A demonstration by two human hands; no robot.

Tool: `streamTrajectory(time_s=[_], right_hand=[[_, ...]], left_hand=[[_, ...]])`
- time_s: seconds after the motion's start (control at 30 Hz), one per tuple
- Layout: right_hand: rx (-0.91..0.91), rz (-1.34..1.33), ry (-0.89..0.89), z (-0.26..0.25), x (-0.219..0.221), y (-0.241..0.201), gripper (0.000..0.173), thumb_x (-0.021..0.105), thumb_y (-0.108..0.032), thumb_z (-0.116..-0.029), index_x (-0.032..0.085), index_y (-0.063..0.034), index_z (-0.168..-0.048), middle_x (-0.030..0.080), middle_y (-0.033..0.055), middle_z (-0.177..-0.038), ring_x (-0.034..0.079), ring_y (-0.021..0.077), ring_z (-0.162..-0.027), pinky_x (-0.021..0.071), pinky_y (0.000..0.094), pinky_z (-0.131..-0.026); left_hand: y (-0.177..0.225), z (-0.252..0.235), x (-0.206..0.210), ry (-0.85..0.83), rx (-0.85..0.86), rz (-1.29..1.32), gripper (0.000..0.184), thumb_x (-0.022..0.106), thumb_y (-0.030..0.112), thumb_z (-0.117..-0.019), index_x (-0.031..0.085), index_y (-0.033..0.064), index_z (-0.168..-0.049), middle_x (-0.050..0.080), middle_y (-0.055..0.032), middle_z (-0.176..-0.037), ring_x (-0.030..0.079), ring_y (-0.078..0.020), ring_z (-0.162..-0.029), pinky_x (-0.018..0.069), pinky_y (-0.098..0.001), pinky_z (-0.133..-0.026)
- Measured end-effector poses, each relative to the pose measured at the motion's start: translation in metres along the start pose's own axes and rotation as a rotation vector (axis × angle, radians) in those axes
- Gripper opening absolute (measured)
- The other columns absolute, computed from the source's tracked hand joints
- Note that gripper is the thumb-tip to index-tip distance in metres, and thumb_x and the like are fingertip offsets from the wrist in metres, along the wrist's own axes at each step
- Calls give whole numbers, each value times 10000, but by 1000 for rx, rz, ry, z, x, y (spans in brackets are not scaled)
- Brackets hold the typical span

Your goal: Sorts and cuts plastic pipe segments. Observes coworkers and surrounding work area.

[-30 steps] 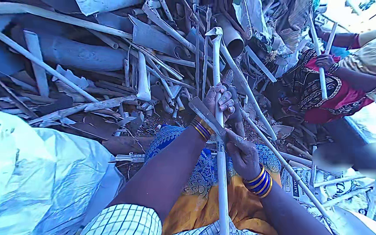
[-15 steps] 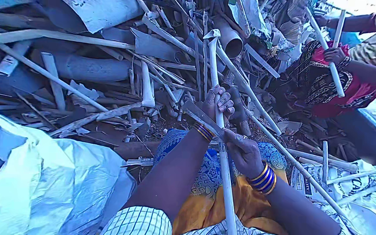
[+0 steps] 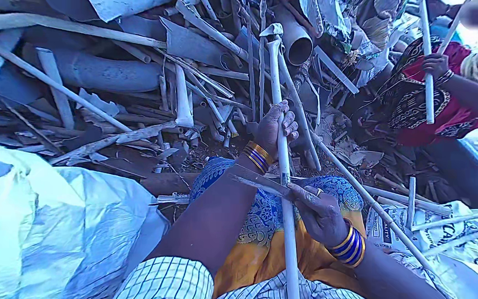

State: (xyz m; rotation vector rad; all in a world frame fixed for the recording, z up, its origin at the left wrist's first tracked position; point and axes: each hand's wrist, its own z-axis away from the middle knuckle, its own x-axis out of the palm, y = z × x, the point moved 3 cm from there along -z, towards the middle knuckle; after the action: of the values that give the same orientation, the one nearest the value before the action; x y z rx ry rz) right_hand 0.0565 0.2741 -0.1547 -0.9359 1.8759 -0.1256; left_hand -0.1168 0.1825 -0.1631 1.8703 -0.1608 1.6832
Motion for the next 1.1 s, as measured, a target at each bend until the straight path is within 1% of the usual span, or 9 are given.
streamTrajectory(time_s=[0.13, 0.23, 0.4, 0.5, 0.73, 0.9, 1.03, 1.07, 1.1], right_hand=[[38, 24, 43, -20, 1, 9, 351, 488, -146, -1013, 743, -49, -1234, 744, 148, -875, 684, 177, -708, 541, 313, -610], [67, 8, 103, -33, 5, 19, 354, 495, -132, -1003, 741, -45, -1243, 720, 123, -821, 653, 150, -678, 530, 301, -609], [74, -76, 96, -4, 6, 17, 352, 471, -144, -1040, 715, 29, -1227, 749, 175, -983, 698, 98, -857, 556, 215, -793], [69, -43, 126, -21, 5, 22, 339, 487, -156, -1036, 730, -16, -1226, 733, 143, -887, 663, 103, -741, 540, 239, -688], [110, -44, 95, -11, 5, 18, 366, 467, -133, -1033, 706, 13, -1267, 749, 158, -929, 690, 150, -773, 563, 283, -719], [139, -92, 27, 11, -2, 5, 370, 519, -69, -961, 725, -44, -1267, 741, 156, -867, 701, 246, -714, 575, 395, -636], [220, -222, -2, 17, -11, -3, 367, 523, -20, -970, 703, -6, -1290, 754, 209, -959, 741, 295, -814, 595, 458, -744], [263, -253, 28, 17, -19, 0, 366, 520, -17, -975, 687, 20, -1299, 757, 211, -988, 744, 267, -837, 594, 432, -781], [331, -302, 89, 18, -30, 4, 366, 517, -24, -984, 666, 47, -1311, 755, 187, -977, 717, 195, -789, 581, 363, -756]], left_hand=[[-6, -2, 3, 89, -51, -123, 343, 268, 263, -1131, 428, 195, -836, 384, 85, -529, 385, -24, -394, 371, -154, -393], [-9, -1, 8, 118, -57, -140, 313, 282, 260, -1132, 418, 184, -860, 376, 76, -528, 376, -28, -381, 357, -157, -370], [-6, -1, 3, 70, -31, -187, 357, 266, 263, -1133, 425, 191, -821, 375, 79, -522, 378, -32, -394, 356, -164, -387], [-6, -4, 8, 61, -30, -143, 357, 248, 259, -1132, 428, 195, -830, 376, 81, -519, 370, -31, -386, 345, -160, -380], [-5, -1, 1, 92, -23, -144, 358, 256, 260, -1129, 446, 193, -834, 398, 93, -522, 398, -10, -387, 379, -147, -385], [-4, -13, -4, 165, -1, -177, 436, 207, 256, -1128, 470, 179, -790, 425, 86, -496, 435, -26, -391, 416, -159, -418], [-4, -15, -3, 211, 10, -235, 417, 227, 244, -1129, 486, 184, -808, 438, 98, -495, 441, -16, -383, 423, -163, -399], [-5, -17, -1, 223, 14, -255, 403, 242, 235, -1127, 482, 181, -808, 434, 98, -498, 440, -16, -382, 422, -163, -395], [-6, -17, 2, 237, 22, -277, 393, 256, 229, -1128, 477, 178, -806, 432, 96, -499, 442, -16, -383, 421, -161, -393]])
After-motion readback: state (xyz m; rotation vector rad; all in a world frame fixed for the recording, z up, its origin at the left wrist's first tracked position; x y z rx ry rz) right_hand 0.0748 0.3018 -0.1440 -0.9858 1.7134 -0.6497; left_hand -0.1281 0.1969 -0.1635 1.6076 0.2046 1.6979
